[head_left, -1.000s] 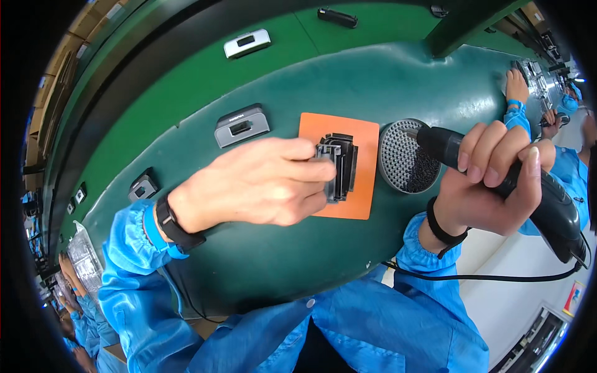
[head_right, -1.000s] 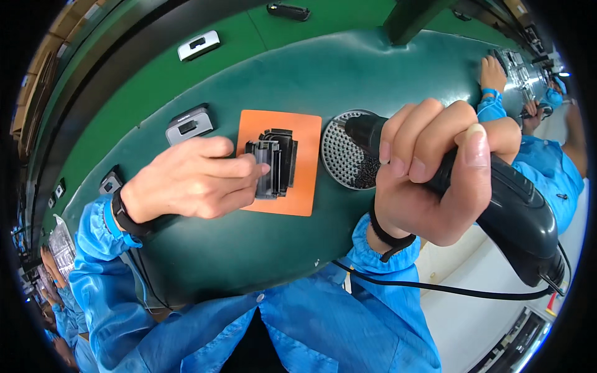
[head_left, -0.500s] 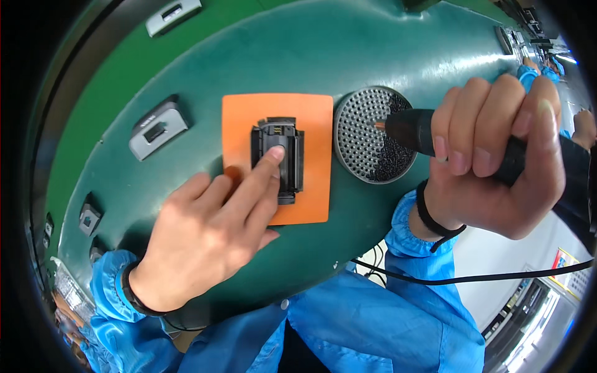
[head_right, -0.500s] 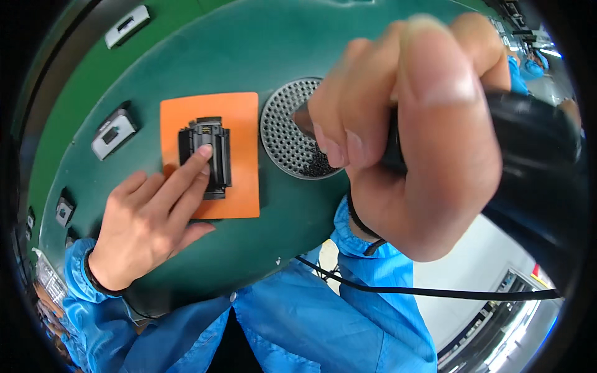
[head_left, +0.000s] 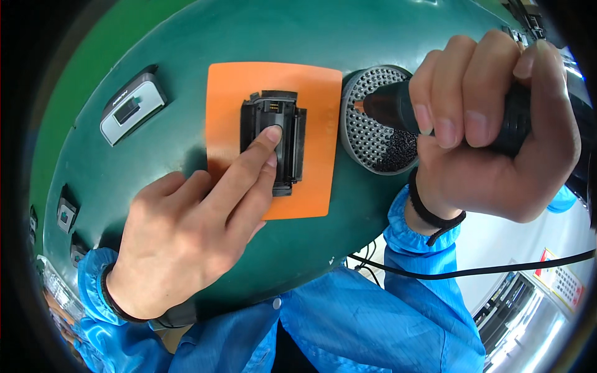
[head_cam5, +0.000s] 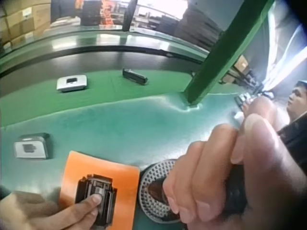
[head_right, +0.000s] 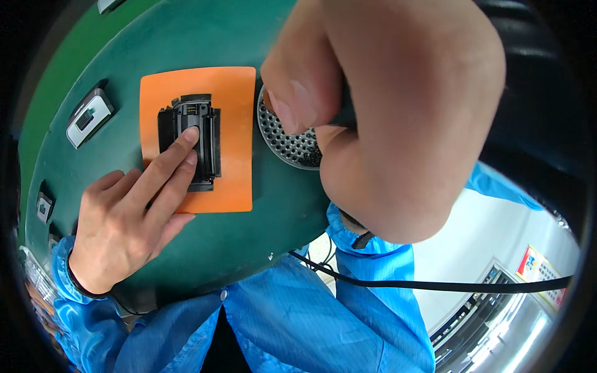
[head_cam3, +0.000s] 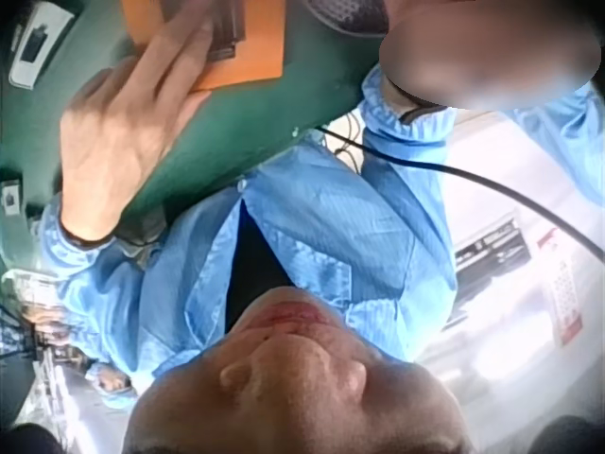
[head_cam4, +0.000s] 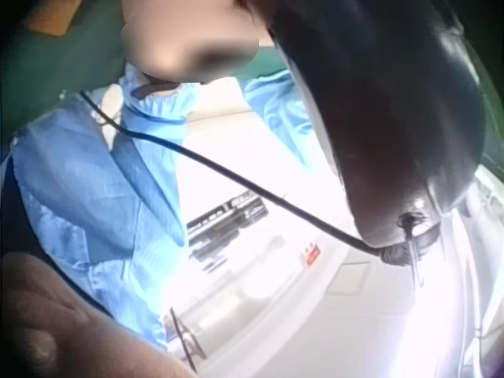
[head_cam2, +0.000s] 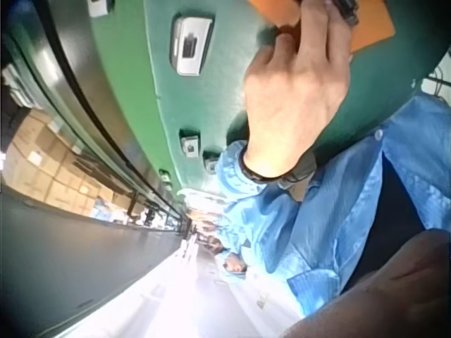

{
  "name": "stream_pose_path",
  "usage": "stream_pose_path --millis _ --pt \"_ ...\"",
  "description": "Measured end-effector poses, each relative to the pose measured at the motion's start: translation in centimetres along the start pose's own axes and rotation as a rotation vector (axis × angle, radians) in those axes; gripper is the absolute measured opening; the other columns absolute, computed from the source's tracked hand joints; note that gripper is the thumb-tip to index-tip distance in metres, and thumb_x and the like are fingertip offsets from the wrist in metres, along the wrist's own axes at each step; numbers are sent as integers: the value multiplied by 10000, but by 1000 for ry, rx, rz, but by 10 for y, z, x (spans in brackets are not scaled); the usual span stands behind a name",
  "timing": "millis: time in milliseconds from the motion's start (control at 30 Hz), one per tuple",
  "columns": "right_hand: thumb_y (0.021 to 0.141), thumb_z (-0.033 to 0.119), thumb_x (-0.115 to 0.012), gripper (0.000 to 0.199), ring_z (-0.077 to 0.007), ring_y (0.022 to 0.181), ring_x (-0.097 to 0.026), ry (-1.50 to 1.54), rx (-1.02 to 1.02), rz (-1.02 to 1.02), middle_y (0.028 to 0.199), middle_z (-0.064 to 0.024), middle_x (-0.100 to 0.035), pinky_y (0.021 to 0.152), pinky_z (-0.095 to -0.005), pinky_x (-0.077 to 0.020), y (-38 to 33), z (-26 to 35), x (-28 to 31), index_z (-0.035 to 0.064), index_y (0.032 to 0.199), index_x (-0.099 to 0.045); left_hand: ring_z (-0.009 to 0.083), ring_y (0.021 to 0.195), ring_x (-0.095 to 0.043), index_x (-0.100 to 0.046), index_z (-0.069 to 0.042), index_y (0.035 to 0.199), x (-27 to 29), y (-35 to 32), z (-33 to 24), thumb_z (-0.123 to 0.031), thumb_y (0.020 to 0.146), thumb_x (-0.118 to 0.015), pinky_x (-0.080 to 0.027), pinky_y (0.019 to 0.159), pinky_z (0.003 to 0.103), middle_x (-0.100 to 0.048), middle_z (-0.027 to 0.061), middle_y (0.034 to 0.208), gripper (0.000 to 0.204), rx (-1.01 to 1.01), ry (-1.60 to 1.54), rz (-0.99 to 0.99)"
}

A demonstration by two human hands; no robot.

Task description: Using an electric screwdriver to secure components inside plastic housings on an assembly line.

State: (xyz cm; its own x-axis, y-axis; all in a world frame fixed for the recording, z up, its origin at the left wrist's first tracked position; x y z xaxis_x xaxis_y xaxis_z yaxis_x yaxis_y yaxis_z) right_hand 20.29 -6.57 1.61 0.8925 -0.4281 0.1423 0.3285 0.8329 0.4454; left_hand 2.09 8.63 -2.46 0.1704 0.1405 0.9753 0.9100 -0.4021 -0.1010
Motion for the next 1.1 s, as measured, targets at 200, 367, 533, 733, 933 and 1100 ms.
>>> stream_pose_path --millis 200,367,533,733,933,1100 --pt "1051 195 -270 329 -125 515 -411 40 32 -122 653 -20 -421 495 -303 -387 0 -6 -10 21 1081 -547 171 658 -661 -661 33 1226 -3 -2 0 -259 736 -765 -493 546 284 -581 142 1453 580 -2 -12 -35" --pt "1040 219 -364 290 -116 516 -410 -32 40 -532 639 -12 -422 500 -292 -379 -7 -6 -22 34 942 -565 160 663 -657 -670 18 1200 -5 -3 2 -240 703 -797 -505 574 296 -581 121 1461 575 22 -70 -83" --pt "1053 242 -318 335 -143 498 -429 16 102 -209 640 -23 -453 489 -289 -403 7 45 17 22 996 -564 148 595 -591 -683 -32 1179 -8 -7 4 -226 696 -836 -491 582 290 -575 88 1476 543 24 -62 -42" --pt "1054 240 -318 326 -144 501 -434 42 35 -114 642 -26 -456 494 -291 -409 21 19 -27 23 1003 -556 133 561 -558 -690 -62 1114 -16 -8 6 -219 709 -824 -487 573 285 -615 63 1412 454 27 -48 -175" --pt "1056 237 -318 317 -146 505 -439 34 11 -86 645 -29 -459 500 -293 -416 26 3 -43 25 1010 -548 122 529 -536 -706 -66 1032 -17 -7 4 -167 761 -762 -480 553 268 -644 55 1358 295 31 -10 -210" --pt "1057 235 -318 309 -147 507 -443 27 1 -81 646 -31 -462 504 -295 -422 26 -1 -49 26 1016 -541 115 514 -518 -706 -64 980 -18 -8 1 -130 764 -729 -467 536 263 -657 54 1337 227 39 4 -210"
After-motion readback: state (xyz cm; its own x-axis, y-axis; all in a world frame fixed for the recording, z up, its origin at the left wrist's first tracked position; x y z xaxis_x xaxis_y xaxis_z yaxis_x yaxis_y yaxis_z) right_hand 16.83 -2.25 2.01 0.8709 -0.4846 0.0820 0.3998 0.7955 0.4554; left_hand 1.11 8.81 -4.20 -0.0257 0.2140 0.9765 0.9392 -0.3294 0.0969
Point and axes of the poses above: each hand's wrist, its own y-axis towards the middle knuckle, its own x-axis out of the back of the hand, z = x × y, the point moved 4 cm from there along y, towards the middle knuckle
